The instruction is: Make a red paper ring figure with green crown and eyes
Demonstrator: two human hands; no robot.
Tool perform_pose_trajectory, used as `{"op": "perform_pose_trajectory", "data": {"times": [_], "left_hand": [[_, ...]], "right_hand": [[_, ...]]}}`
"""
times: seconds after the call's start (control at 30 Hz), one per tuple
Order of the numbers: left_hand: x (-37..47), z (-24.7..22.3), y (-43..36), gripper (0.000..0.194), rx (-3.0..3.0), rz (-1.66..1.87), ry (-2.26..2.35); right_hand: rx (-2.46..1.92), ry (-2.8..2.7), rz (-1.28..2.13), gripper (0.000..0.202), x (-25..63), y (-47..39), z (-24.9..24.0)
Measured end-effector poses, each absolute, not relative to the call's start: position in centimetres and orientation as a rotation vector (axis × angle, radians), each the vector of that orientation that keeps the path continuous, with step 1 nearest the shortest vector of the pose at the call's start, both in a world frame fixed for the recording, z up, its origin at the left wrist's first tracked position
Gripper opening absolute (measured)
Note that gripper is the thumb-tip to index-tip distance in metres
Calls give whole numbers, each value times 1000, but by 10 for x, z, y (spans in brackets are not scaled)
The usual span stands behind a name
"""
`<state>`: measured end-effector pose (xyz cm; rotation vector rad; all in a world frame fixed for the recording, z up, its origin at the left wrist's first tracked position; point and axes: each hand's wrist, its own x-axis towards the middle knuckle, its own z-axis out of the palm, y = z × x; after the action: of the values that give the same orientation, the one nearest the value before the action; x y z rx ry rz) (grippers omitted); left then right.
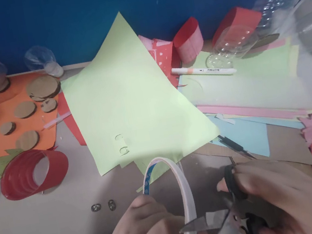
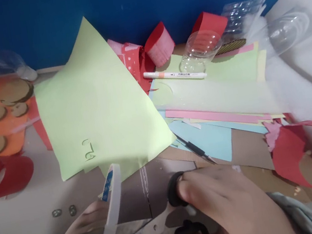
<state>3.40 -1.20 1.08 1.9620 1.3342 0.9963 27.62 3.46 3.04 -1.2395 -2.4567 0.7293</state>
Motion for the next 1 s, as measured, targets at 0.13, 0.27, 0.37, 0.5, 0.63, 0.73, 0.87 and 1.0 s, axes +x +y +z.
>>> {"op": "perform_pose_trajectory", "data": {"times": [0.13,0.27,0.37,0.5,0.63,0.73,0.87,1.0], "left_hand": [[38,0,-11,40,2117,1092,1209],[38,1,-12,16,2055,961,1345],[35,11,-12,11,2048,819,1362],[26,24,-10,26,1969,880,1324],[16,29,-8,29,1720,1104,1428],[12,32,-7,30,1910,1097,1369],[14,36,-2,30,2320,917,1533],[16,31,4,25,2478,863,1702]], "right_hand": [[-1114,-2558,603,33,277,37,27],[-1010,-2641,443,23,276,42,26],[-950,-2709,301,18,275,46,28],[-877,-2705,223,16,275,55,34],[-807,-2742,191,14,277,63,41],[-797,-2809,134,17,279,64,45],[-840,-2845,9,22,281,61,47],[-878,-2853,-9,20,280,60,47]]}}
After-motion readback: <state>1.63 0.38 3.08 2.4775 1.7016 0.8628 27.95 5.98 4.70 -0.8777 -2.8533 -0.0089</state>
